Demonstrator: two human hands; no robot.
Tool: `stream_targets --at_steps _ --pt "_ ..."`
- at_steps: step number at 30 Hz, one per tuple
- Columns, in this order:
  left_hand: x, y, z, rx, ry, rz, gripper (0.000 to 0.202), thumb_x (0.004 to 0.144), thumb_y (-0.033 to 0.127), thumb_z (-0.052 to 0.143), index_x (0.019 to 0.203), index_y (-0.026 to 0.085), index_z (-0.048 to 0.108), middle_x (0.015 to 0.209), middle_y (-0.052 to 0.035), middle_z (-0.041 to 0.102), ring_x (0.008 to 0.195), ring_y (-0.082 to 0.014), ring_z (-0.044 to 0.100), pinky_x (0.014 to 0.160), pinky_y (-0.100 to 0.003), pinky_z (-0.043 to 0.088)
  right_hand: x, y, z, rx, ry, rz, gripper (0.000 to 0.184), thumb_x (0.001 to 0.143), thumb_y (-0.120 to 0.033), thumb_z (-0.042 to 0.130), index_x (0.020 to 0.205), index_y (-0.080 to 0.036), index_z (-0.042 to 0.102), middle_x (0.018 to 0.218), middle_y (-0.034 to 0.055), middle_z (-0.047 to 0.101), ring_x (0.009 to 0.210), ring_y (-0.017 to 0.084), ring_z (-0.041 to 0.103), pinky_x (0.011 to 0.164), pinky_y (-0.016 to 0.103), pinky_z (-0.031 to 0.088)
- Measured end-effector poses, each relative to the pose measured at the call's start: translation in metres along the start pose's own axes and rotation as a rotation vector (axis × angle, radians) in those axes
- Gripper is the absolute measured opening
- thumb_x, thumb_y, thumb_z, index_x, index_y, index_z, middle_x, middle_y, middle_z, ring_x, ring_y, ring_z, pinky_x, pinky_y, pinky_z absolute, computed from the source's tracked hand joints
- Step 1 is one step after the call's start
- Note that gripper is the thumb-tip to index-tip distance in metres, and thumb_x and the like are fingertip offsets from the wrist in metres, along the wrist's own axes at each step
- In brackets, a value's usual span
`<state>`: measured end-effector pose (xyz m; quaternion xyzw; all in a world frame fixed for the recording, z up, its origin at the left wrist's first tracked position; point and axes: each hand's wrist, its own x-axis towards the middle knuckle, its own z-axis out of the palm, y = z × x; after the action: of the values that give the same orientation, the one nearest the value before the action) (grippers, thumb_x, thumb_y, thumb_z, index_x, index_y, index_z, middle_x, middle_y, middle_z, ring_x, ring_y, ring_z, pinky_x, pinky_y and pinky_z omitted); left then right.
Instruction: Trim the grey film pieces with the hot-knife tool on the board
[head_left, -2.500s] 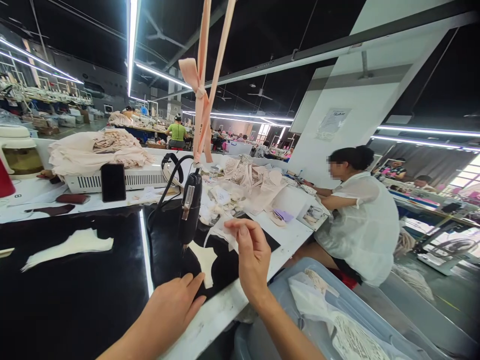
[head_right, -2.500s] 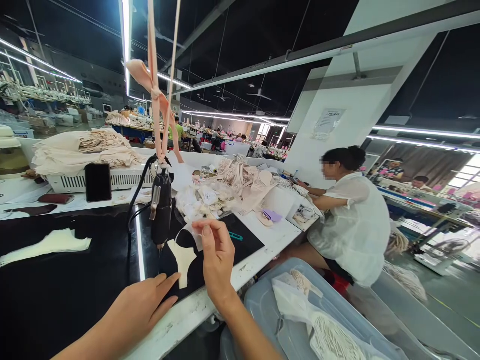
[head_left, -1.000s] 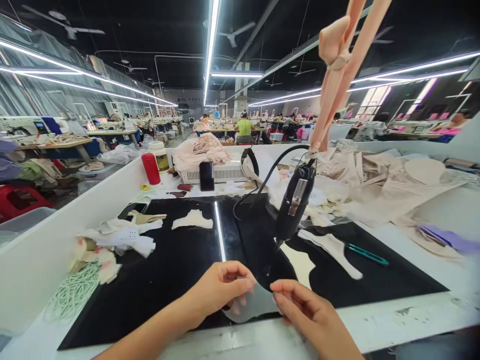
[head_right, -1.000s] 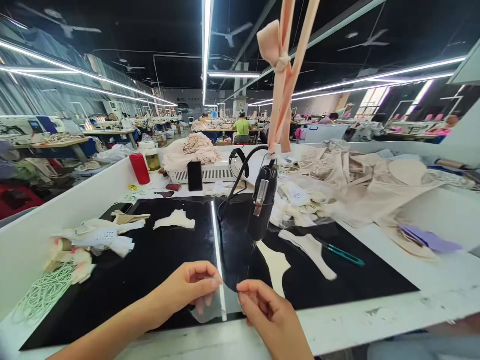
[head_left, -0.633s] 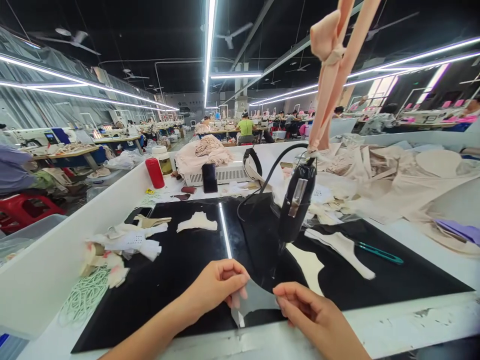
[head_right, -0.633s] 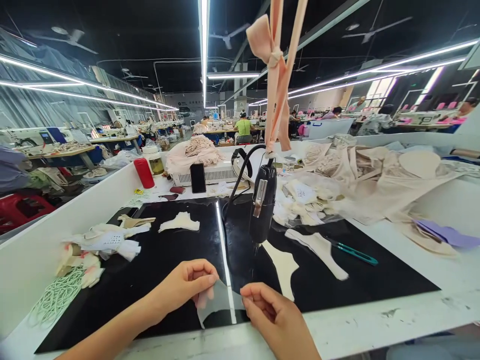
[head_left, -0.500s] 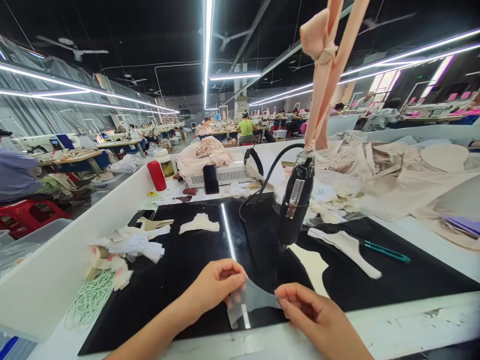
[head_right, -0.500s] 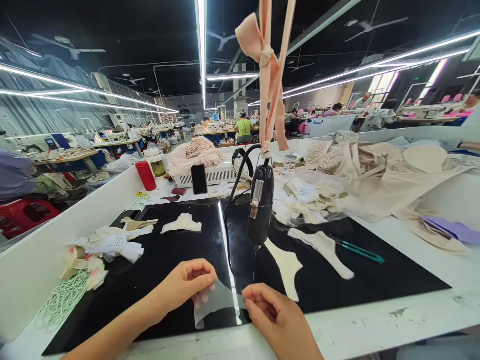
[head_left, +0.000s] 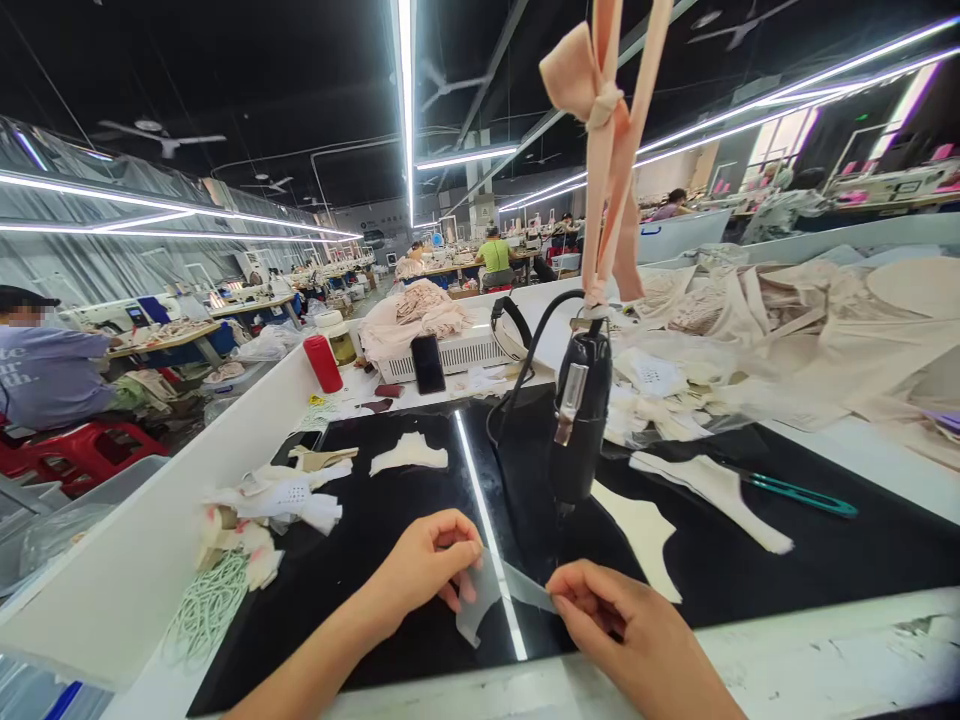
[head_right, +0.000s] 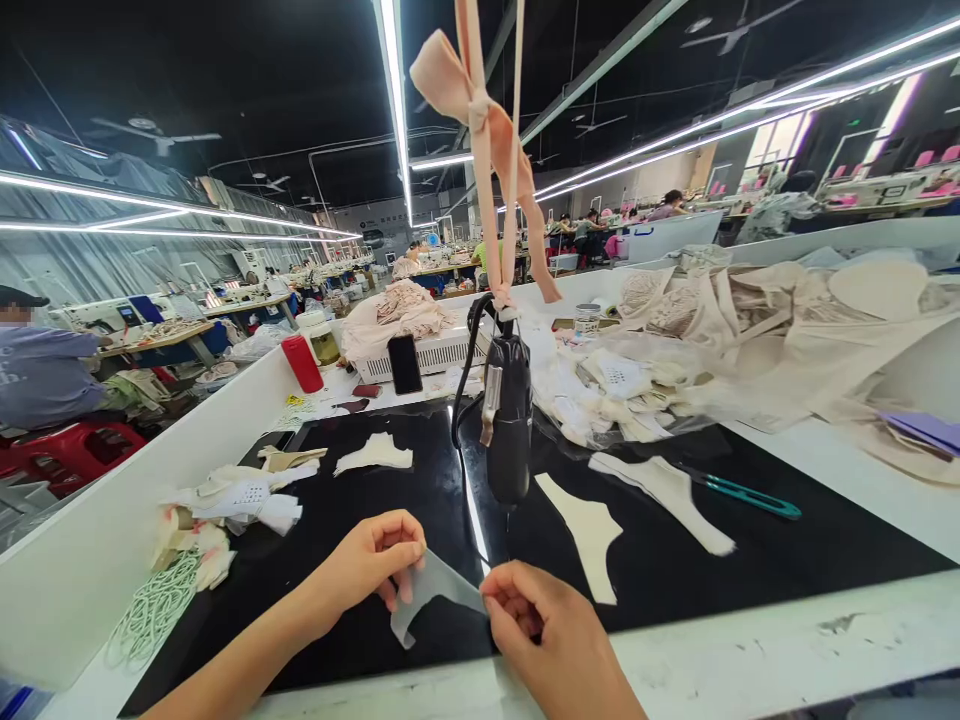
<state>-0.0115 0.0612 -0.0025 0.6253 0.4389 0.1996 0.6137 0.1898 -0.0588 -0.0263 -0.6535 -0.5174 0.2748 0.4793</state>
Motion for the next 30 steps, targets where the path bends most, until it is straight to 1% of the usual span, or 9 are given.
stream_targets --at_steps 4,10,15,18,21,23,26,28,30 --pt "0.001 0.002 -0.002 0.058 0.022 -0.006 0.046 0.071 0.053 0.069 0.090 0.013 0.056 0.082 -0.0023 0.061 0.058 -0.0099 0.060 0.048 -0.020 0.047 -0.001 0.003 0.003 0.007 -0.057 -0.049 0.024 0.088 -0.042 0.053 0.076 -0.026 0.068 0.074 -0.0008 0.063 0.067 0.016 0.056 0.064 0.029 0.041" --pt "0.003 0.003 -0.008 0.216 0.035 0.031 0.045 0.076 0.054 0.064 0.092 0.013 0.059 0.078 -0.0007 0.060 0.049 -0.0086 0.053 0.041 -0.020 0.038 0.003 0.016 0.008 -0.133 -0.042 -0.219 0.021 0.096 -0.029 0.051 0.086 -0.027 0.069 0.082 -0.0024 0.066 0.071 0.015 0.059 0.065 0.030 0.040" --pt "0.013 -0.002 -0.012 0.331 0.038 0.106 0.039 0.085 0.051 0.060 0.094 0.013 0.062 0.072 0.0028 0.052 0.046 -0.0080 0.045 0.040 -0.020 0.029 0.021 0.026 0.007 -0.305 -0.050 -0.371 0.014 0.092 -0.017 0.059 0.089 -0.024 0.070 0.081 -0.0022 0.069 0.076 0.017 0.064 0.068 0.029 0.045" --pt "0.020 -0.004 -0.012 0.482 0.031 0.125 0.039 0.090 0.052 0.055 0.095 0.014 0.064 0.073 0.0022 0.052 0.052 -0.0093 0.044 0.047 -0.021 0.031 0.028 0.030 0.007 -0.422 -0.010 -0.415 0.014 0.090 -0.010 0.061 0.086 -0.021 0.069 0.080 -0.0014 0.069 0.076 0.019 0.063 0.066 0.030 0.043" --pt "0.024 -0.007 -0.012 0.676 0.070 0.151 0.040 0.096 0.052 0.046 0.100 0.019 0.067 0.081 -0.0001 0.060 0.064 -0.0136 0.052 0.059 -0.024 0.037 0.030 0.033 0.008 -0.503 0.021 -0.459 0.015 0.091 -0.008 0.062 0.086 -0.020 0.067 0.081 -0.0008 0.067 0.076 0.019 0.061 0.067 0.032 0.041" --pt "0.025 -0.009 -0.013 0.760 0.114 0.162 0.041 0.097 0.052 0.041 0.107 0.022 0.067 0.089 -0.0006 0.065 0.072 -0.0163 0.057 0.067 -0.027 0.041 0.030 0.035 0.006 -0.527 0.044 -0.483 0.015 0.090 -0.007 0.065 0.092 -0.022 0.069 0.085 -0.0015 0.068 0.078 0.019 0.061 0.069 0.031 0.042" --pt "0.026 -0.015 -0.016 0.820 0.188 0.188 0.049 0.096 0.057 0.035 0.118 0.025 0.065 0.099 -0.0018 0.067 0.079 -0.0185 0.061 0.078 -0.031 0.045 0.032 0.038 -0.006 -0.542 0.098 -0.497 0.018 0.092 -0.011 0.068 0.104 -0.025 0.071 0.089 -0.0032 0.068 0.081 0.016 0.064 0.071 0.029 0.045" --pt "0.026 -0.019 -0.019 0.831 0.220 0.216 0.054 0.097 0.061 0.031 0.119 0.025 0.065 0.101 -0.0026 0.066 0.082 -0.0190 0.063 0.082 -0.033 0.046 0.038 0.043 -0.025 -0.566 0.152 -0.487 0.012 0.099 -0.018 0.064 0.105 -0.025 0.071 0.089 -0.0031 0.069 0.082 0.015 0.065 0.073 0.028 0.047" --pt "0.026 -0.022 -0.022 0.821 0.235 0.216 0.057 0.096 0.064 0.028 0.118 0.026 0.064 0.101 -0.0025 0.065 0.082 -0.0188 0.062 0.082 -0.033 0.047 0.051 0.051 -0.051 -0.617 0.223 -0.450 0.014 0.105 -0.025 0.058 0.104 -0.025 0.072 0.092 -0.0012 0.070 0.083 0.016 0.065 0.074 0.029 0.047"
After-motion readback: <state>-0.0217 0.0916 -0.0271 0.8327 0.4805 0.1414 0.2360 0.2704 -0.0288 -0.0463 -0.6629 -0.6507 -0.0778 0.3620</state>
